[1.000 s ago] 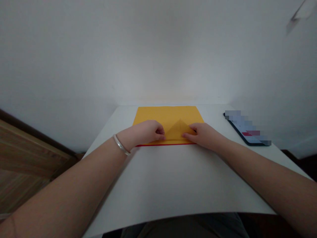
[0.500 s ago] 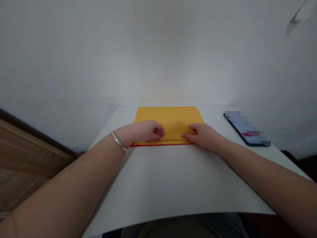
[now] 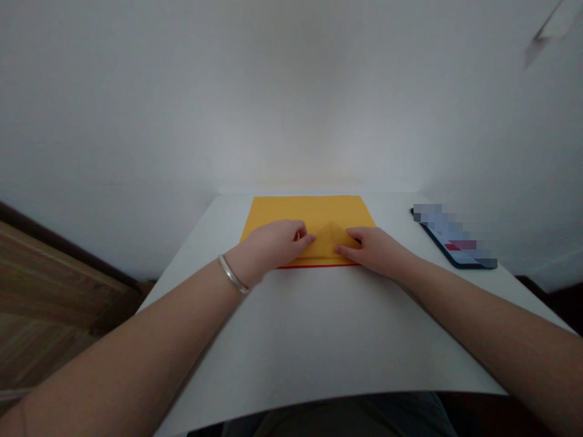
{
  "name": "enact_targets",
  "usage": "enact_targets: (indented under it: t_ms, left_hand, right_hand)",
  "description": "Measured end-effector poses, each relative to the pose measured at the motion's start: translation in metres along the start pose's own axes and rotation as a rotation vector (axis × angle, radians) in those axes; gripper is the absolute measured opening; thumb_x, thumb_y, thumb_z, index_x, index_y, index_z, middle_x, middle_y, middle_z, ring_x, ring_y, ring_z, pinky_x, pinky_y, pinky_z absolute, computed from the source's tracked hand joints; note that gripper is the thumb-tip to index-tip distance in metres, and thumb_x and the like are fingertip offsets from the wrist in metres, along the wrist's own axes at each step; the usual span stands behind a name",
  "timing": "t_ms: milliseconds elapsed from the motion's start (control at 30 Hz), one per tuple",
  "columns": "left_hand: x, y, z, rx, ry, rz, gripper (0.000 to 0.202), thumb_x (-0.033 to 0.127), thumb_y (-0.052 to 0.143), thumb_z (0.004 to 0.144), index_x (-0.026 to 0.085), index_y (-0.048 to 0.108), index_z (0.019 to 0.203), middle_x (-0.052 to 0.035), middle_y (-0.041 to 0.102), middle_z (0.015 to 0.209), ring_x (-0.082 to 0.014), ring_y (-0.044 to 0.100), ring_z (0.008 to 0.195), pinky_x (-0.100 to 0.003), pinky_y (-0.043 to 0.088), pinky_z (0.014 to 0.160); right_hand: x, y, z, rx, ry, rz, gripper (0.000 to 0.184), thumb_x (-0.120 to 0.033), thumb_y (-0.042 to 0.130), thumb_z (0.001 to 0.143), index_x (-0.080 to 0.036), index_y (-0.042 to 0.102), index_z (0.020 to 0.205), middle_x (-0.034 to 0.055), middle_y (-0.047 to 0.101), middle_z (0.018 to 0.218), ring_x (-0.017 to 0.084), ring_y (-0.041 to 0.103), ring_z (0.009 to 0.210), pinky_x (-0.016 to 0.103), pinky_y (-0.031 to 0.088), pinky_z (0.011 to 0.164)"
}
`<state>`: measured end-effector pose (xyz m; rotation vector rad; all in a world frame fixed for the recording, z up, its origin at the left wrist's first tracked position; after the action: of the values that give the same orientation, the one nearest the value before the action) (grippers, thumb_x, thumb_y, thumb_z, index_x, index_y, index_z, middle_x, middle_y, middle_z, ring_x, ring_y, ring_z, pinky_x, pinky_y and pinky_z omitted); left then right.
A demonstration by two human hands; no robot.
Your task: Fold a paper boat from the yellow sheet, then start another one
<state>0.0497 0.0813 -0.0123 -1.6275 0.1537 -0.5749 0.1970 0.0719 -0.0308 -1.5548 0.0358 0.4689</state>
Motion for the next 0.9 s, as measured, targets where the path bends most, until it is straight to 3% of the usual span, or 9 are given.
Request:
enact_targets:
  t_ms: [33,100,167,267,400,567,900]
  left_hand:
    - [0.005,-0.008,-0.002,0.132,0.005,0.03,0.031,0.041,0.043,0.088,0.015,0.06,0.092,-0.0076,0.064,0.084,-0.0202,0.058,0.076,-0.031,0.045,0.071]
    - [0.025,-0.02,-0.01,0.362,0.146,0.041,0.029,0.029,0.047,0.087,0.013,0.055,0.109,-0.0102,0.063,0.101,-0.0227,0.057,0.095,-0.035,0.044,0.086]
    - [0.042,-0.016,-0.017,0.428,0.316,0.051,0.034,0.023,0.044,0.088,0.014,0.051,0.12,-0.0113,0.058,0.118,-0.0231,0.051,0.112,-0.037,0.038,0.099]
    - [0.056,0.004,-0.019,0.334,0.492,0.132,0.047,0.021,0.037,0.091,0.015,0.036,0.138,-0.0092,0.041,0.144,-0.0236,0.029,0.136,-0.042,0.018,0.114]
    - [0.051,0.026,-0.015,0.163,0.493,0.226,0.06,0.022,0.034,0.09,0.012,0.017,0.147,-0.009,0.019,0.155,-0.0214,0.008,0.144,-0.042,0.007,0.117]
    - [0.043,0.036,-0.011,0.018,0.422,0.25,0.06,0.03,0.028,0.093,0.01,0.013,0.148,-0.009,0.01,0.156,-0.02,0.005,0.144,-0.042,0.005,0.116]
    - [0.04,0.041,-0.006,-0.028,0.394,0.225,0.06,0.033,0.026,0.094,0.013,0.012,0.149,-0.0102,0.016,0.155,-0.0203,0.013,0.143,-0.044,0.01,0.115]
  right_hand:
    - [-0.002,-0.001,0.002,0.004,-0.003,0.003,0.03,-0.045,0.052,0.08,-0.02,0.047,0.064,0.0,0.051,0.06,0.013,0.042,0.055,0.027,0.022,0.051]
    - [-0.005,-0.001,0.006,0.009,-0.005,0.008,0.03,-0.044,0.052,0.08,-0.02,0.047,0.063,-0.0001,0.052,0.06,0.012,0.041,0.054,0.027,0.022,0.051]
    - [-0.008,-0.001,0.009,0.011,-0.004,0.012,0.029,-0.043,0.052,0.079,-0.02,0.05,0.064,0.0003,0.054,0.059,0.013,0.041,0.053,0.027,0.022,0.05]
    - [-0.011,-0.001,0.009,0.014,-0.029,0.058,0.025,-0.041,0.05,0.081,-0.018,0.059,0.074,0.0029,0.06,0.066,0.014,0.047,0.057,0.027,0.027,0.052]
    - [-0.011,-0.004,0.007,0.066,-0.067,0.126,0.032,-0.041,0.054,0.081,-0.016,0.061,0.1,0.0057,0.066,0.082,0.016,0.054,0.068,0.026,0.035,0.06]
    - [-0.006,-0.005,0.007,0.088,-0.022,0.127,0.051,-0.044,0.059,0.078,-0.016,0.054,0.12,0.0052,0.064,0.083,0.016,0.056,0.069,0.026,0.037,0.062]
    - [0.001,-0.007,0.006,0.005,0.02,0.073,0.043,-0.046,0.06,0.078,-0.02,0.06,0.112,0.0013,0.061,0.072,0.016,0.054,0.062,0.026,0.035,0.056]
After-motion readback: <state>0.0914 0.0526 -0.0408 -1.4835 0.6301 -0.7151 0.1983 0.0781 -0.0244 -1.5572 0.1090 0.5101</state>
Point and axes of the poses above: each hand's wrist, its own z-axis towards the middle knuckle, its own y-axis out of the palm, x = y × z, the point moved 9 cm from there along z, towards the middle knuckle
